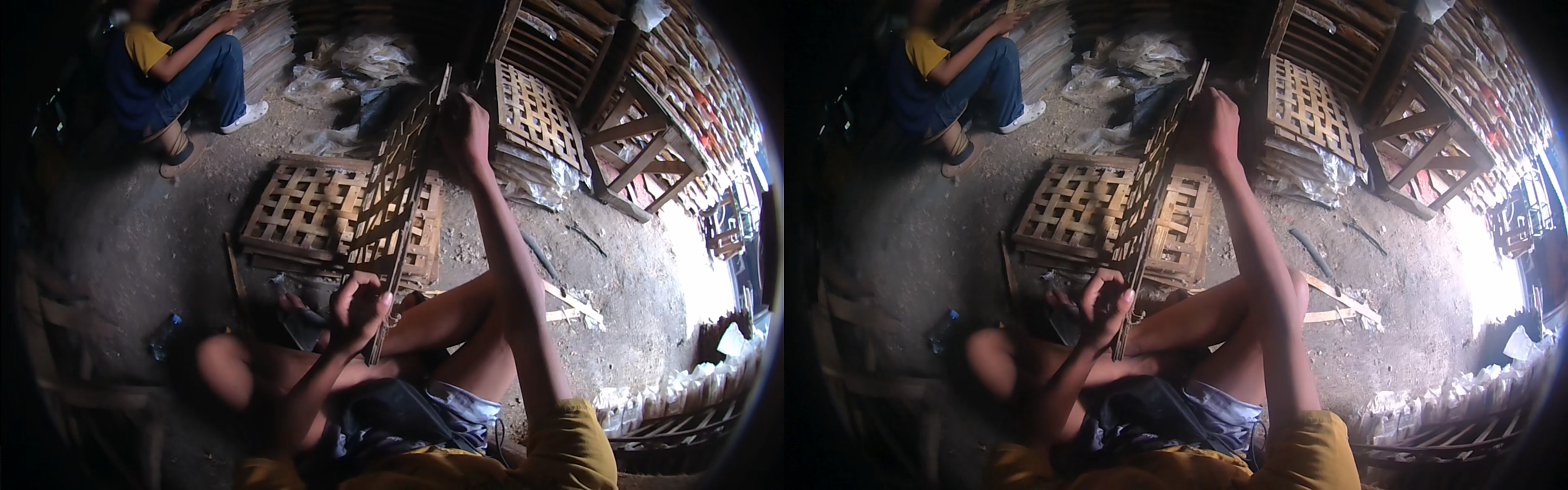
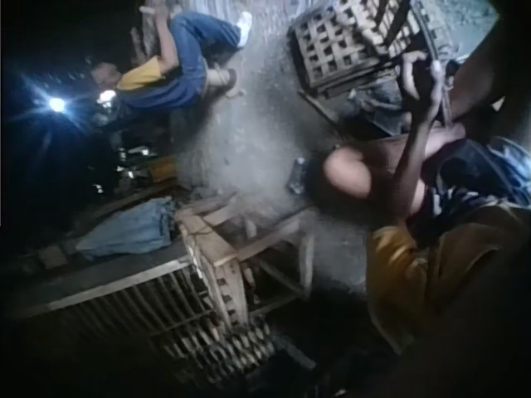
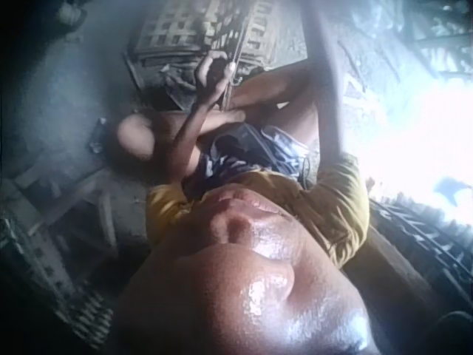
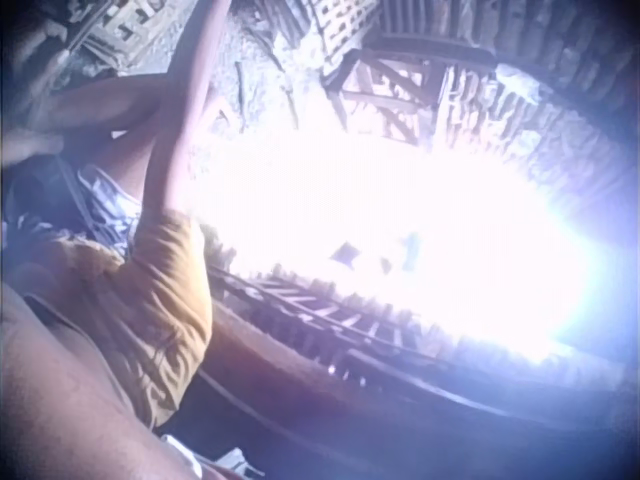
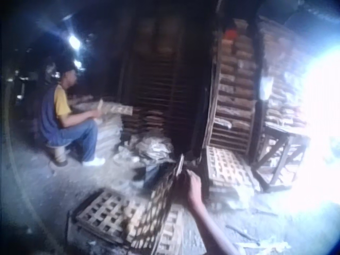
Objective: The person sits on the floor and assembles a wooden lattice panel by hand, interlocking slats and adjusting the frame. They handle multiple lattice pieces, aligning and fitting them together without visible tools.
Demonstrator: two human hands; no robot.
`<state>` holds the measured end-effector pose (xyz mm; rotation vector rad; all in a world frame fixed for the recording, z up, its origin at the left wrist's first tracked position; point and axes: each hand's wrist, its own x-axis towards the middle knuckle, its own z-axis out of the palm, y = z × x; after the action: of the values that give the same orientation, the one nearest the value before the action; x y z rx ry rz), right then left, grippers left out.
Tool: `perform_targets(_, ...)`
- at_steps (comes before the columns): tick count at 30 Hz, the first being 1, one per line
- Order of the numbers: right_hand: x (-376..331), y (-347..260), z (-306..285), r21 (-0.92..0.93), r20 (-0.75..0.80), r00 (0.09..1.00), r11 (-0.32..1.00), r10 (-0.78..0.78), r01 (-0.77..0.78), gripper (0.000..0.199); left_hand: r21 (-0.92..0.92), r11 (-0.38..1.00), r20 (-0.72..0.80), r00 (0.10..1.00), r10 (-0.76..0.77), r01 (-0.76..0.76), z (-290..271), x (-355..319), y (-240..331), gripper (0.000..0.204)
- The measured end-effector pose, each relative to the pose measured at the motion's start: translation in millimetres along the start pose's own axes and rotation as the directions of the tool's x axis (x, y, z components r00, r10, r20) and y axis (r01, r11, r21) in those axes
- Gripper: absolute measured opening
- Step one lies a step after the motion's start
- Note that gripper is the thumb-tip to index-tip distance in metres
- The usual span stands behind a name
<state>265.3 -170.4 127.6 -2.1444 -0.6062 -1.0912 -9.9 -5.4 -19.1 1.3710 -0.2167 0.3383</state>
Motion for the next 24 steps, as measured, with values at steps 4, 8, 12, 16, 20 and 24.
perform_targets(4, -43.3, -26.7, 17.3, 0.138, 0.0, 0.996, 0.986, 0.091, -0.09, 0.012, 0.09, 0.996, -0.068, 0.998, 0.016, -0.01, -16.0, -2.7, -11.5, 0.018)
perform_targets(8, -77.7, -14.6, 3.1, 0.452, -0.03, 0.966, 0.866, 0.256, -0.215, 0.01, 0.04, 0.999, -0.06, 0.998, -0.005, 0.007, -15.7, -1.8, -8.7, 0.019)
perform_targets(12, -90.0, 10.4, 2.9, 0.583, -0.113, 0.904, 0.764, 0.412, -0.275, 0.011, 0.033, 0.999, -0.064, 0.997, -0.031, 0.033, -14.8, -3.0, -6.4, 0.02)
perform_targets(16, -76.8, 12.7, 6.9, 0.586, -0.172, 0.926, 0.791, 0.335, -0.177, 0.013, 0.042, 0.999, -0.043, 0.999, -0.03, 0.032, -22.6, -6.5, -13.5, 0.021)
perform_targets(20, -54.9, 11.0, 2.8, 0.614, -0.164, 0.945, 0.78, 0.282, -0.126, 0.021, 0.066, 0.996, -0.007, 0.998, -0.056, 0.056, -16.2, -8.8, -11.4, 0.023)
perform_targets(24, -24.5, 18.7, 7.4, 0.367, -0.161, 0.971, 0.924, 0.176, -0.107, 0.019, 0.082, 0.995, -0.008, 0.998, -0.055, 0.055, -18.5, -11.3, -8.7, 0.023)
